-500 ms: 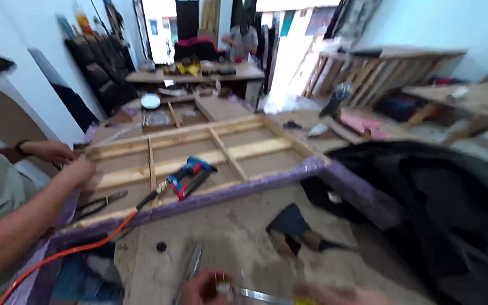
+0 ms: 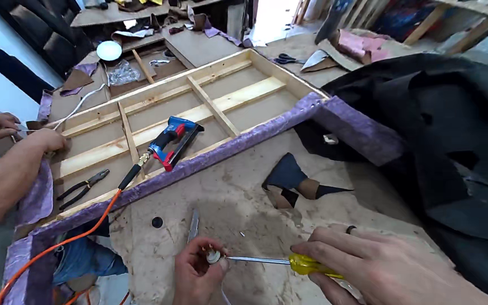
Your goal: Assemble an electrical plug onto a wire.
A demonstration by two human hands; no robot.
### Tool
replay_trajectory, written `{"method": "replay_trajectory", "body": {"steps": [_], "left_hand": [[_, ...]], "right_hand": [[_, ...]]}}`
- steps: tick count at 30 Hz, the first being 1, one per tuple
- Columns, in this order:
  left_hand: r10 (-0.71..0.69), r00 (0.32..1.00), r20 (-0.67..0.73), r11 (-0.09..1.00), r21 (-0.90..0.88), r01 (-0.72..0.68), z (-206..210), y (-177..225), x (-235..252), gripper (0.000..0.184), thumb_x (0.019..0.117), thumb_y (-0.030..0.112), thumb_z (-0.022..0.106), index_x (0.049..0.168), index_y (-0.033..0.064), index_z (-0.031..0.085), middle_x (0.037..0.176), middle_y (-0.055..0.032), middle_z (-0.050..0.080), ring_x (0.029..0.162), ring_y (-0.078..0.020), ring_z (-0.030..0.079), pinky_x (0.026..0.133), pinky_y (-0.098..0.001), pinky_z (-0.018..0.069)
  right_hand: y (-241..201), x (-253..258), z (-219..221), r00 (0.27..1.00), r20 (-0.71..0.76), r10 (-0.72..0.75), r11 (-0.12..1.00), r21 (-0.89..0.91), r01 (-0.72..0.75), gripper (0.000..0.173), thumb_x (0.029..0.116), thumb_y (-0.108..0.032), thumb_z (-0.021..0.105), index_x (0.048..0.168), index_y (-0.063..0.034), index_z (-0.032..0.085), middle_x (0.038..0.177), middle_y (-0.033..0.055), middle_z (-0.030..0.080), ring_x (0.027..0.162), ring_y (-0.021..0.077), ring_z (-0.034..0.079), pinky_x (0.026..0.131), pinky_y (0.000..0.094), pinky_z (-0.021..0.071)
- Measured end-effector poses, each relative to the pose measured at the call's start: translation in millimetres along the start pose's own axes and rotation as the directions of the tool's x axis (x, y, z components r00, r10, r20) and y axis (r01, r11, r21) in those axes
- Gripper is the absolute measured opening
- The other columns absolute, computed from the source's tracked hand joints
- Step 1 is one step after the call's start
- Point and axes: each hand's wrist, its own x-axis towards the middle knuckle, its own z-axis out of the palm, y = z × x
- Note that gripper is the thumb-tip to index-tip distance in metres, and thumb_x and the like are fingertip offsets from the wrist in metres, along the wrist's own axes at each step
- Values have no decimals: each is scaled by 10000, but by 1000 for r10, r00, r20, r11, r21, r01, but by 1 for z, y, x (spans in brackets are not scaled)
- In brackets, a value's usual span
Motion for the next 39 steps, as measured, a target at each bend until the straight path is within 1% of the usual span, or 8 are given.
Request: {"method": "replay_trajectory", "body": {"steps": [6,10,15,18,24,29,33,39], "left_hand": [[-27,999,-31,1000,4,27,-3,2,4,243,880,106,791,1116,107,732,1031,-67,757,890,-157,744,776,-349,645],[-46,997,-62,999,-29,44,-6,-6,8,248,885,130,788,1120,91,718,1013,-81,754,883,-188,747,795,-381,643],[-257,964,-65,914,-340,220,-16,-18,13,274,877,147,782,1132,81,706,995,-75,725,870,-201,728,851,-431,622],[-328,941,-82,862,-434,263,-25,-29,13,284,900,98,749,1170,43,677,1009,-108,717,850,-212,722,827,-409,621],[-233,946,-226,970,-128,208,-51,-34,27,386,872,80,665,1235,-8,566,925,-89,688,799,-197,702,773,-397,616],[-231,936,-266,958,106,267,-57,-36,55,323,857,84,764,1154,-3,668,932,-140,731,816,-207,704,757,-347,599],[-172,949,-265,902,344,260,-54,-50,61,232,871,113,774,1081,26,728,932,-80,765,836,-174,735,764,-327,622],[-100,958,-269,870,443,215,-53,-53,62,187,920,187,752,1067,77,785,920,-22,774,805,-113,729,750,-282,619]], "right_hand": [[1,3,0,999,45,16,995,102,-20,308,992,-284,649,1234,-94,665,1043,163,689,736,325,689,531,472,532],[3,-1,13,995,56,78,975,203,-88,337,1009,-267,621,1275,-70,683,1001,188,713,761,343,703,587,501,552],[18,-13,49,966,45,254,870,426,-248,354,1004,-270,644,1247,-19,699,1044,228,720,813,341,707,684,522,577],[31,-22,95,950,13,312,778,570,-263,339,990,-246,670,1236,-17,707,1054,199,733,839,268,710,741,453,594],[38,-36,166,864,12,503,634,674,-378,330,944,-188,703,1222,-11,714,1055,137,754,843,184,720,765,392,609],[40,-40,189,836,-59,546,784,388,-485,290,937,-227,683,1156,-48,745,1020,143,745,891,309,730,763,542,601],[39,-33,188,822,-120,556,826,183,-533,286,932,-276,672,1109,-67,753,1041,155,737,874,345,733,689,548,598],[24,37,193,854,-264,448,889,233,-394,304,915,-302,692,1163,-137,753,1059,77,739,933,264,724,730,474,612]]}}
